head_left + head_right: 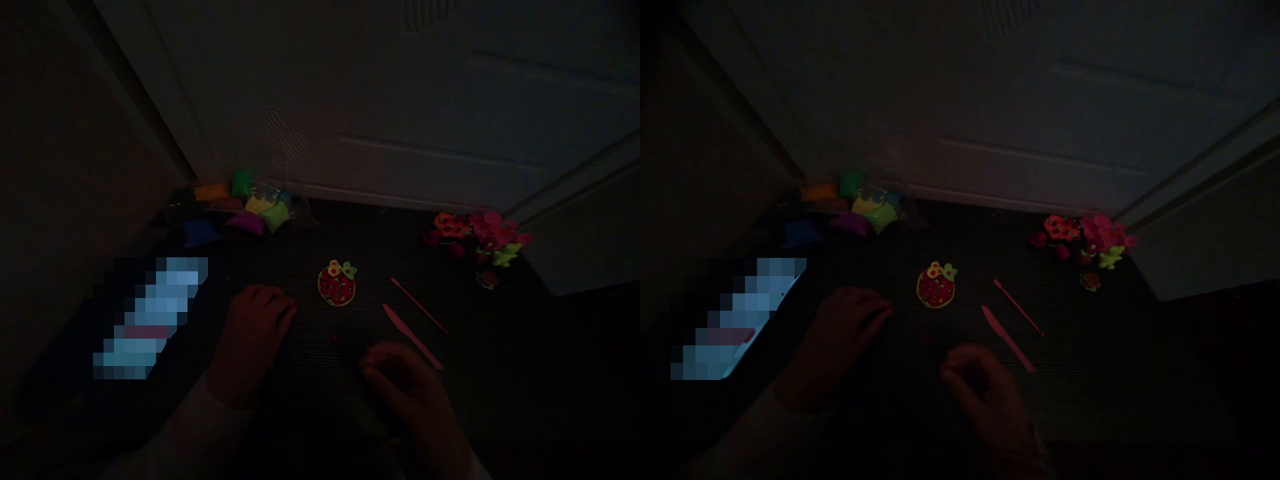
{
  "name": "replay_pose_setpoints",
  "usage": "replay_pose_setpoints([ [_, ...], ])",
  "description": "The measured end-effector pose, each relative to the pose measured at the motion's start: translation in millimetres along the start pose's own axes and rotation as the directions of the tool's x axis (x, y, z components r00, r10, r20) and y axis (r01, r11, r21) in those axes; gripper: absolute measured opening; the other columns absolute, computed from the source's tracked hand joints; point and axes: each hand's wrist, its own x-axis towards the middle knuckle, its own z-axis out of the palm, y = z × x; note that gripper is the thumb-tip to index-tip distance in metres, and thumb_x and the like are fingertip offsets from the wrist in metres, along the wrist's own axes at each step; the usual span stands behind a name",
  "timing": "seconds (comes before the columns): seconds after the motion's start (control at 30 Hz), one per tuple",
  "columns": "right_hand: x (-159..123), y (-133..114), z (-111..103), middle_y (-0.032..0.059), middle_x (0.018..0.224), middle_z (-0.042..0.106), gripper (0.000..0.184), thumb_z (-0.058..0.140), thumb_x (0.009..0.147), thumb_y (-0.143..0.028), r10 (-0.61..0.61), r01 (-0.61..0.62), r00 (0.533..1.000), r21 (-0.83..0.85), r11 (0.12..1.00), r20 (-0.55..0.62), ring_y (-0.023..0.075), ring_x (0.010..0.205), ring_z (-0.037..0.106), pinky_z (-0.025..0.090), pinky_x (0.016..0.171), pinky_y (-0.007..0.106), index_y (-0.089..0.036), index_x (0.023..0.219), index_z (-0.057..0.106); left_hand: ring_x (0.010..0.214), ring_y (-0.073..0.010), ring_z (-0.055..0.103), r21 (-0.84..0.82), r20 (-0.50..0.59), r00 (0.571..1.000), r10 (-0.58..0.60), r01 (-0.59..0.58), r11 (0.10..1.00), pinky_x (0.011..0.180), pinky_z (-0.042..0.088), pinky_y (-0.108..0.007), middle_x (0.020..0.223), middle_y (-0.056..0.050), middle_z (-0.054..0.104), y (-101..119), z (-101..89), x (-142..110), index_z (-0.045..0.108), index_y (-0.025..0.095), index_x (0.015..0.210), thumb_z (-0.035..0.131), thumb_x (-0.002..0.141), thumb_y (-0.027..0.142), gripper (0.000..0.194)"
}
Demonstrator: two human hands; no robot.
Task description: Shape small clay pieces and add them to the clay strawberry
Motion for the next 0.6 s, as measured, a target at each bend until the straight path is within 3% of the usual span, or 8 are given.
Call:
replay_pose_setpoints([
  [0.07, 1, 1, 0, 0.0026, 0.078, 0.067, 0.018, 0.059, 0.071, -0.029, 0.039, -0.037, 0.999, -0.065, 0.997, 0.017, 0.0149, 0.073, 0.062, 0.05, 0.066, 0.025, -0.023, 0.087, 0.064, 0.084, -0.0222, 0.053, 0.016, -0.03, 1.0, 0.008, -0.007, 1.0, 0.073, 0.043, -0.04, 0.088, -0.007, 0.063, 0, 1.2, -1, 0.065, 0.018, 0.086, 0.046, 0.08, 0.02, 0.02],
  [0.13, 2, 2, 0, 0.0039, 0.084, 0.066, 0.016, 0.056, 0.073, -0.031, 0.042, -0.033, 0.997, -0.127, 0.991, 0.065, 0.0165, 0.08, 0.06, 0.048, 0.071, 0.027, -0.023, 0.083, 0.066, 0.084, -0.0225, 0.054, 0.015, -0.062, 0.998, 0.014, -0.013, 1.0, 0.073, 0.044, -0.04, 0.089, -0.008, 0.064, 1, 2.2, -1, 0.065, 0.017, 0.087, 0.045, 0.08, 0.02, 0.021],
  [0.37, 1, 7, 5, -0.001, 0.063, 0.06, 0.017, 0.068, 0.058, -0.032, 0.105, -0.105, 0.994, -0.017, 0.994, -0.016, 0.0131, 0.062, 0.055, 0.043, 0.056, 0.023, -0.02, 0.058, 0.055, 0.085, -0.0228, 0.053, -0.007, -0.153, 0.988, 0.019, -0.02, 1.0, 0.074, 0.043, -0.04, 0.089, -0.009, 0.062, 1, 3.9, -3, 0.063, 0.014, 0.089, 0.047, 0.079, 0.026, 0.022],
  [0.47, 0, 4, 5, -0.0015, 0.061, 0.059, 0.016, 0.06, 0.066, -0.034, 0.101, -0.099, 0.995, -0.08, 0.992, 0.017, 0.0121, 0.061, 0.054, 0.041, 0.058, 0.023, -0.02, 0.059, 0.057, 0.085, -0.022, 0.052, -0.032, -0.218, 0.976, 0.015, -0.023, 0.999, 0.076, 0.043, -0.038, 0.088, -0.008, 0.061, 0, 3.8, -6, 0.062, 0.014, 0.09, 0.047, 0.079, 0.027, 0.023],
  [0.6, -1, 4, 3, -0.0015, 0.056, 0.057, 0.029, 0.044, 0.077, -0.038, 0.039, -0.03, 0.998, -0.152, 0.988, 0.059, 0.0111, 0.056, 0.052, 0.039, 0.054, 0.022, -0.02, 0.056, 0.055, 0.084, -0.0213, 0.052, -0.063, -0.286, 0.958, 0.0, -0.019, 0.998, 0.075, 0.044, -0.037, 0.087, -0.008, 0.059, -1, 0.1, -17, 0.061, 0.014, 0.091, 0.046, 0.079, 0.029, 0.024],
])
